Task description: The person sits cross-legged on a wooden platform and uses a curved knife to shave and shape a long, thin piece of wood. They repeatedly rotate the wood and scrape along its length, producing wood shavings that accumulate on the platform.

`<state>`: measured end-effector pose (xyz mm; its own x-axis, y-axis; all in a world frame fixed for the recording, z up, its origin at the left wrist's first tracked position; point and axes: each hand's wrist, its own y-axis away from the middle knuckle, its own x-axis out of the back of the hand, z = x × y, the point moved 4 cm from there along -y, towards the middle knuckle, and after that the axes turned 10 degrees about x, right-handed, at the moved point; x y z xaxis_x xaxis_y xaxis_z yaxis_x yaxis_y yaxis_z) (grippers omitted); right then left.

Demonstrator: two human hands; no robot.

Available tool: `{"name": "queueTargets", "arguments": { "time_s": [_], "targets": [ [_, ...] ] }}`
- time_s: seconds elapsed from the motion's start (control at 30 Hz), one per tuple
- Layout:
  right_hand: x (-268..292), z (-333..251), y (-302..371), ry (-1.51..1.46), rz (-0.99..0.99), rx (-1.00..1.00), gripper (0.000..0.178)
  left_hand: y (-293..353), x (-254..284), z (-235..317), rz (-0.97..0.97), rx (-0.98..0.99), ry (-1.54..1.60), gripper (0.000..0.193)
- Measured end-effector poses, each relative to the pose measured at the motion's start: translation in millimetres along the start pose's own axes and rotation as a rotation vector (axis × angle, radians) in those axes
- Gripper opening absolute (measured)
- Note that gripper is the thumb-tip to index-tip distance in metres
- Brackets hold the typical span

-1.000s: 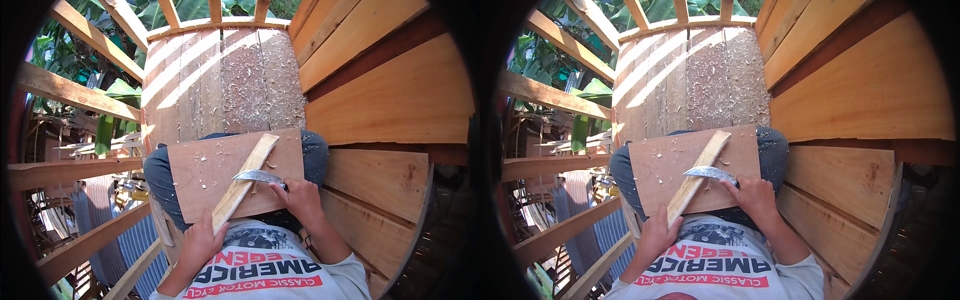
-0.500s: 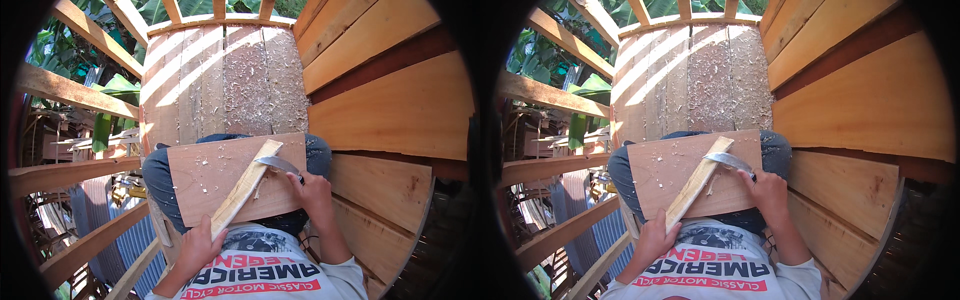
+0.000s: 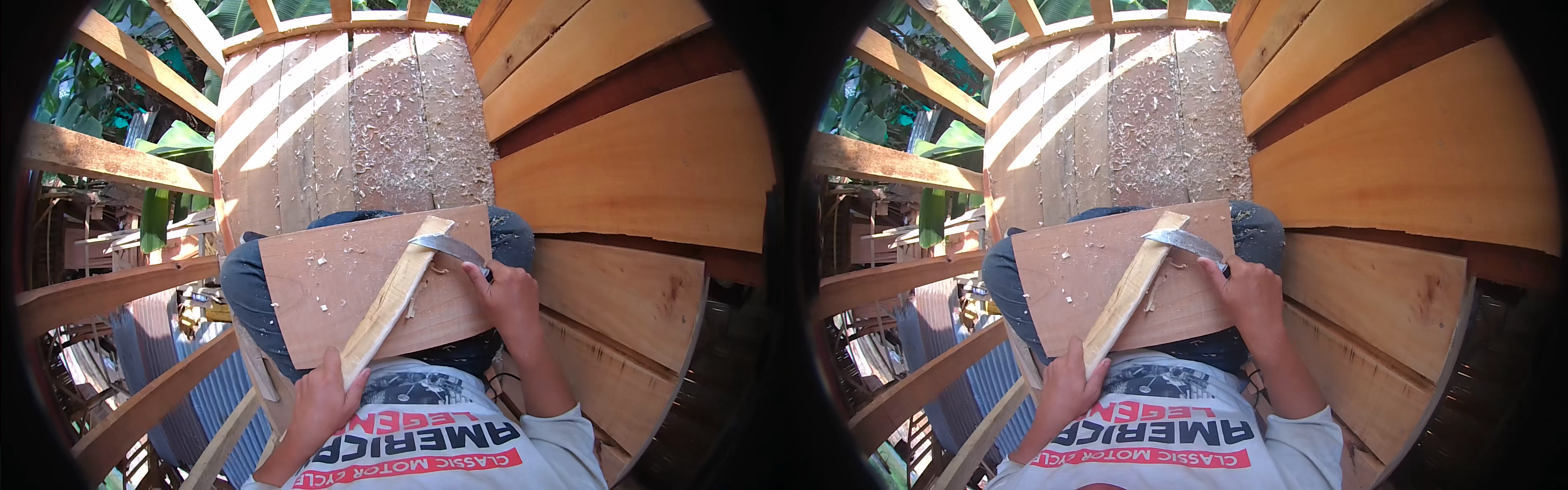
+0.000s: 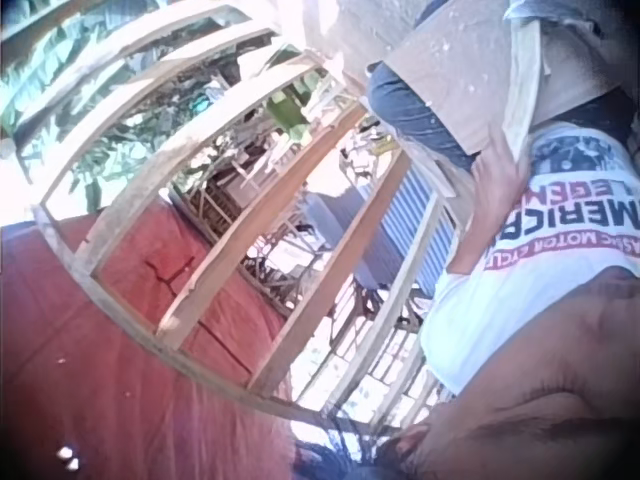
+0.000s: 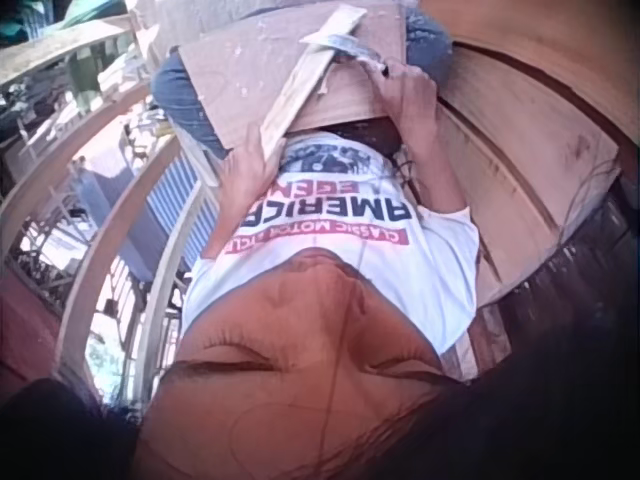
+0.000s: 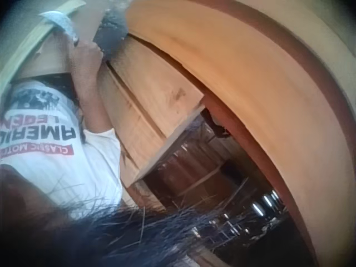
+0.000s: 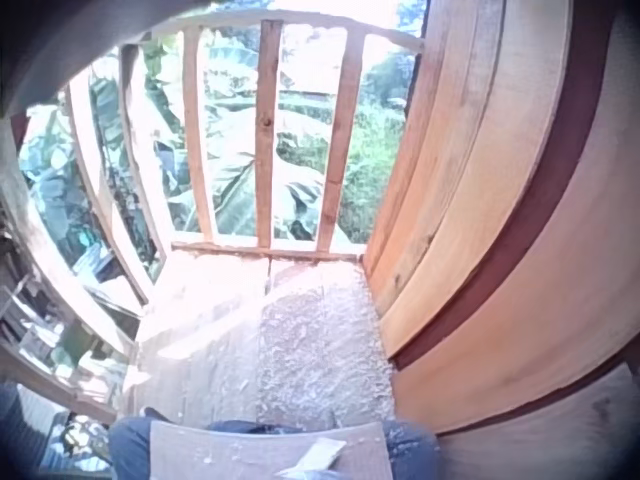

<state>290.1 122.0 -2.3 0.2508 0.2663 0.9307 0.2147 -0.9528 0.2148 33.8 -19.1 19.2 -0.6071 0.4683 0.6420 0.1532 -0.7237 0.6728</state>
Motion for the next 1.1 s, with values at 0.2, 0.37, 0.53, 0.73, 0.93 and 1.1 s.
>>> {"name": "queueTargets", "arguments": {
  "time_s": [0.2,0.37,0.53,0.73,0.93,1.1],
  "targets": [
    [-9,2,3,0.048,0.035,0.091,0.059,0,-3,-4,0.043,-0.05,-0.007,0.042],
    [-12,-14,16,0.043,0.0,0.191,0.059,-1,-3,-4,0.038,-0.06,0.009,0.043],
    [-8,0,8,0.071,0.035,0.144,0.058,0,-2,2,0.034,-0.039,-0.005,0.044],
    [-1,22,-6,0.107,0.085,0.064,0.058,0,-5,-1,0.042,-0.033,-0.025,0.043],
    [-8,8,10,0.049,0.066,0.174,0.059,2,-5,-4,0.053,-0.019,-0.076,0.044],
    [-8,-13,24,-0.074,-0.082,0.291,0.05,-1,-9,0,0.067,-0.02,-0.075,0.044]
  ]
}}
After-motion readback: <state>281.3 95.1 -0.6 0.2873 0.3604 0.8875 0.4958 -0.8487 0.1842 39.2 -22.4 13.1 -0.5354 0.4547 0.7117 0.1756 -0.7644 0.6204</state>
